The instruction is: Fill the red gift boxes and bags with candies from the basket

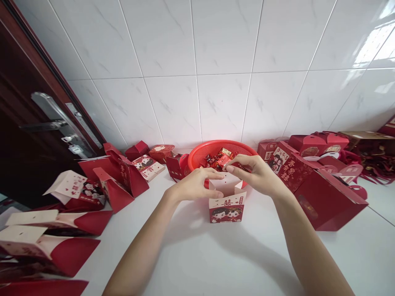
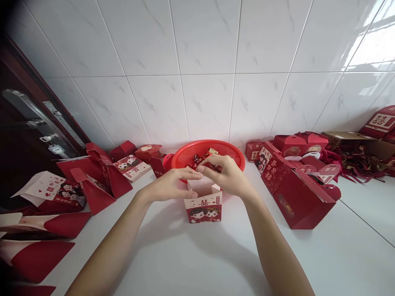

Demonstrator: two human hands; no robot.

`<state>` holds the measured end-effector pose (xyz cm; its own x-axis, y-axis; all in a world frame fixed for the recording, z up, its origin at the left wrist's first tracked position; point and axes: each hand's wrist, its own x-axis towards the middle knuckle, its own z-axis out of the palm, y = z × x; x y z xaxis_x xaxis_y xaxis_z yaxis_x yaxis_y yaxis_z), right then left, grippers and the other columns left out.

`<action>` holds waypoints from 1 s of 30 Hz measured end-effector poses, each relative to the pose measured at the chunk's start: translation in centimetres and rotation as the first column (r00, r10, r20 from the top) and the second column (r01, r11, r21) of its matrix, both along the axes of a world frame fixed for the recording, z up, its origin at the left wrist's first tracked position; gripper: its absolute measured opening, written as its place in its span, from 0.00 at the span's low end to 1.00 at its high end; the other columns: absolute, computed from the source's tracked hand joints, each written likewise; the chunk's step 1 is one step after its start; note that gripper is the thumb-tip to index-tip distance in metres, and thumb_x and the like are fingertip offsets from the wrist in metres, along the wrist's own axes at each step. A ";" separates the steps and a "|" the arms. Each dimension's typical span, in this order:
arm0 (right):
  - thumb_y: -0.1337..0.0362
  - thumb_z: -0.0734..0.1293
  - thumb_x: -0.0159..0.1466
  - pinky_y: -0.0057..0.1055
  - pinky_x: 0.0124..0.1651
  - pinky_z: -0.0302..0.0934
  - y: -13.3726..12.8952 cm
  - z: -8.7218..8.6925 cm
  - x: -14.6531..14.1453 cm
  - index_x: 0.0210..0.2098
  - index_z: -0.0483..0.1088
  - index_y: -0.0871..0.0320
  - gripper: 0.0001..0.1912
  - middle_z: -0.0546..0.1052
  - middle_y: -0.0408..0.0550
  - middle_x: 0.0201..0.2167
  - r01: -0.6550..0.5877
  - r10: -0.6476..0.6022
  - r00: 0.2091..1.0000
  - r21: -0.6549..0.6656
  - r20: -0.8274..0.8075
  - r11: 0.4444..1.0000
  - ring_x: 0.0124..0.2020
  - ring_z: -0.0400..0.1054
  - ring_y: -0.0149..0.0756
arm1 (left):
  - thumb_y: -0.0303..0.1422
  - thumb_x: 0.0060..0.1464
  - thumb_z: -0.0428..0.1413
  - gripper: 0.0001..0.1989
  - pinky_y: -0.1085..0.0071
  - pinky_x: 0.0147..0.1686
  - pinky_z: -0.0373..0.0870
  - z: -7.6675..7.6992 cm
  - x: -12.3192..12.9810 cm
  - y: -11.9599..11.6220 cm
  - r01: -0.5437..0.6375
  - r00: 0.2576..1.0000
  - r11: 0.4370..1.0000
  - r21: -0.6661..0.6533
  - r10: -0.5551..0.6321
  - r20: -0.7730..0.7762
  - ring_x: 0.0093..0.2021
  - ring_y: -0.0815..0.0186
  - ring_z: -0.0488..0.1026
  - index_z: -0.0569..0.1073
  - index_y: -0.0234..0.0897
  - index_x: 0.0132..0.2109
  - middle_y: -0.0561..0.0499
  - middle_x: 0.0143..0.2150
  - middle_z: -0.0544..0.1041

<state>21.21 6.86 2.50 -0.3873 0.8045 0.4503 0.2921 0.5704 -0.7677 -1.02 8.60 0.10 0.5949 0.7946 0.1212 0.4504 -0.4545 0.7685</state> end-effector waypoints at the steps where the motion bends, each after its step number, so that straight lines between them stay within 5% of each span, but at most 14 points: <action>1: 0.57 0.68 0.65 0.31 0.30 0.57 0.0 0.0 -0.1 0.31 0.78 0.56 0.11 0.77 0.45 0.27 -0.019 0.019 1.000 -0.004 -0.010 1.000 0.29 0.66 0.34 | 0.41 0.46 0.69 0.25 0.67 0.37 0.76 0.1 0.1 0.0 0.002 1.000 1.000 0.006 -0.002 -0.004 0.40 0.59 0.79 0.80 0.48 0.54 0.47 0.54 0.78; 7: 0.65 0.69 0.63 0.31 0.32 0.60 0.5 -1.0 -0.7 0.37 0.81 0.56 0.07 0.80 0.44 0.28 -0.161 0.172 0.980 -0.109 0.103 0.981 0.28 0.69 0.34 | 0.38 0.49 0.66 0.10 0.66 0.40 0.74 0.7 0.4 -0.3 0.050 0.998 0.997 0.067 -0.047 -0.044 0.42 0.59 0.76 0.84 0.45 0.41 0.50 0.46 0.78; 13: 0.61 0.69 0.64 0.32 0.36 0.68 0.5 -1.1 0.2 0.41 0.80 0.55 0.08 0.82 0.47 0.34 -0.239 0.275 0.941 -0.187 0.198 0.953 0.34 0.76 0.38 | 0.35 0.51 0.65 0.16 0.64 0.48 0.74 0.5 0.3 -0.2 0.094 0.995 0.995 0.023 -0.093 -0.030 0.50 0.56 0.76 0.82 0.47 0.48 0.49 0.51 0.78; 18: 0.56 0.67 0.67 0.34 0.38 0.69 0.3 -0.1 1.6 0.38 0.79 0.55 0.11 0.82 0.48 0.34 -0.129 0.134 0.974 -0.038 0.182 0.991 0.36 0.75 0.39 | 0.39 0.52 0.65 0.23 0.61 0.48 0.75 0.3 0.1 -0.1 0.039 0.999 0.999 0.022 -0.038 -0.035 0.56 0.52 0.75 0.79 0.47 0.57 0.45 0.60 0.75; 23: 0.54 0.68 0.66 0.33 0.38 0.69 0.5 0.3 2.9 0.37 0.79 0.56 0.12 0.82 0.48 0.35 0.039 -0.049 0.989 0.069 0.141 0.997 0.36 0.75 0.39 | 0.43 0.56 0.63 0.23 0.60 0.55 0.72 0.6 -0.1 -0.1 0.067 0.990 0.997 0.039 -0.061 -0.123 0.59 0.53 0.74 0.78 0.44 0.57 0.45 0.59 0.77; 30: 0.50 0.69 0.65 0.33 0.38 0.70 0.4 0.4 3.4 0.37 0.79 0.56 0.16 0.82 0.49 0.36 0.097 -0.103 0.991 0.077 0.086 0.992 0.36 0.75 0.39 | 0.26 0.57 0.56 0.14 0.66 0.45 0.75 0.3 0.2 0.1 0.113 0.990 0.984 0.138 -0.099 -0.103 0.44 0.60 0.80 0.84 0.41 0.47 0.49 0.46 0.84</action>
